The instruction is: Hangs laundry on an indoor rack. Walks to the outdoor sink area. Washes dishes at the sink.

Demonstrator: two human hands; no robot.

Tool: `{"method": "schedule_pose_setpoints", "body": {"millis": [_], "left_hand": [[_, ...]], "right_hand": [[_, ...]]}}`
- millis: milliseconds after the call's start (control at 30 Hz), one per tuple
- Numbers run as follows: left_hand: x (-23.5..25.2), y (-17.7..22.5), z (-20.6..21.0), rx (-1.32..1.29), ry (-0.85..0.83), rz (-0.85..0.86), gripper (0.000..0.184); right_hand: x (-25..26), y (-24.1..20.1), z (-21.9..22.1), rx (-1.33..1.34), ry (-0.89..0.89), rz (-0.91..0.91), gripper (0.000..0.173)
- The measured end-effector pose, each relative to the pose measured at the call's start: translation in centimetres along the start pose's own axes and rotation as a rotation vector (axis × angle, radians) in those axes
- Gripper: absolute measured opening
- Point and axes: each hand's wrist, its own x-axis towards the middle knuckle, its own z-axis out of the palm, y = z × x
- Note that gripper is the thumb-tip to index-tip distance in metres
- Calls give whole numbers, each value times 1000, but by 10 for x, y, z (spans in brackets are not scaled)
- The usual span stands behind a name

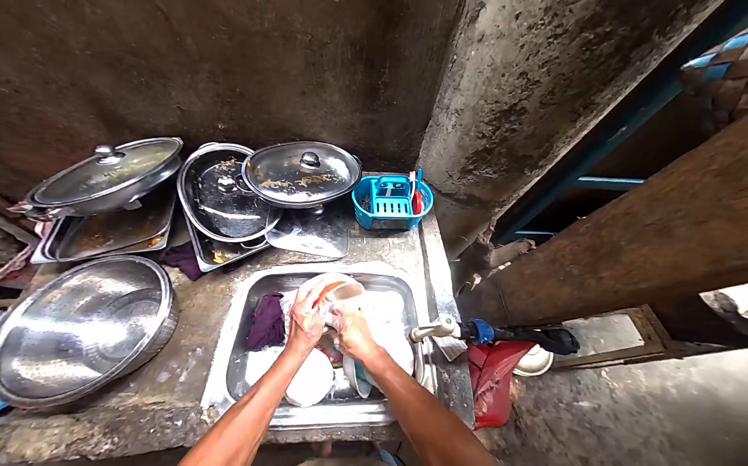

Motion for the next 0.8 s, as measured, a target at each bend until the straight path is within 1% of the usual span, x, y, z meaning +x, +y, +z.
{"method": "schedule_pose_setpoints", "body": {"millis": [33, 100, 133, 167, 200, 233, 300, 367, 433, 467, 533, 600, 633, 667, 700, 733, 800], "left_hand": [[0, -4, 0, 10, 17, 49, 48], [-2, -9, 2, 25, 70, 124, 50], [-4, -9, 3, 32, 91, 145, 47], [-5, -8, 4, 38, 104, 161, 44], [-4, -6, 5, 33, 120, 182, 42], [-2, -3, 6, 15, 136, 197, 40], [1, 0, 5, -42, 171, 234, 36], [7, 0, 4, -76, 202, 281, 35], [10, -4, 0, -48, 257, 266, 36], [9, -6, -3, -17, 274, 238, 36], [4, -4, 0, 5, 277, 179, 36], [-3, -2, 8, -19, 256, 141, 34], [-6, -1, 12, -22, 259, 117, 34], [-6, 1, 14, -20, 269, 93, 33], [-2, 2, 13, -3, 280, 82, 32], [3, 2, 11, 10, 294, 85, 30], [10, 1, 3, 22, 322, 99, 28]], "right_hand": [[1, 3, -3, -68, 78, -23, 23], [13, 7, -12, -156, 385, -91, 20], [19, 9, -14, -173, 499, -115, 21], [22, 9, -12, -179, 572, -125, 21], [22, 9, -8, -170, 602, -113, 21], [19, 9, -2, -149, 574, -78, 21], [5, 4, 9, -91, 370, -20, 19], [-3, 4, 12, -131, 175, 9, 20], [-1, 5, -2, -190, 34, 185, 25], [2, 5, -9, -201, 62, 262, 27], [14, 3, -17, -125, 281, 316, 28], [28, -6, -13, 142, 505, 297, 26], [31, -14, -7, 294, 530, 278, 27], [31, -23, 0, 399, 489, 268, 29], [26, -30, 8, 445, 404, 275, 31], [20, -33, 14, 425, 290, 289, 32], [13, -29, 11, 185, 42, 305, 37]]}}
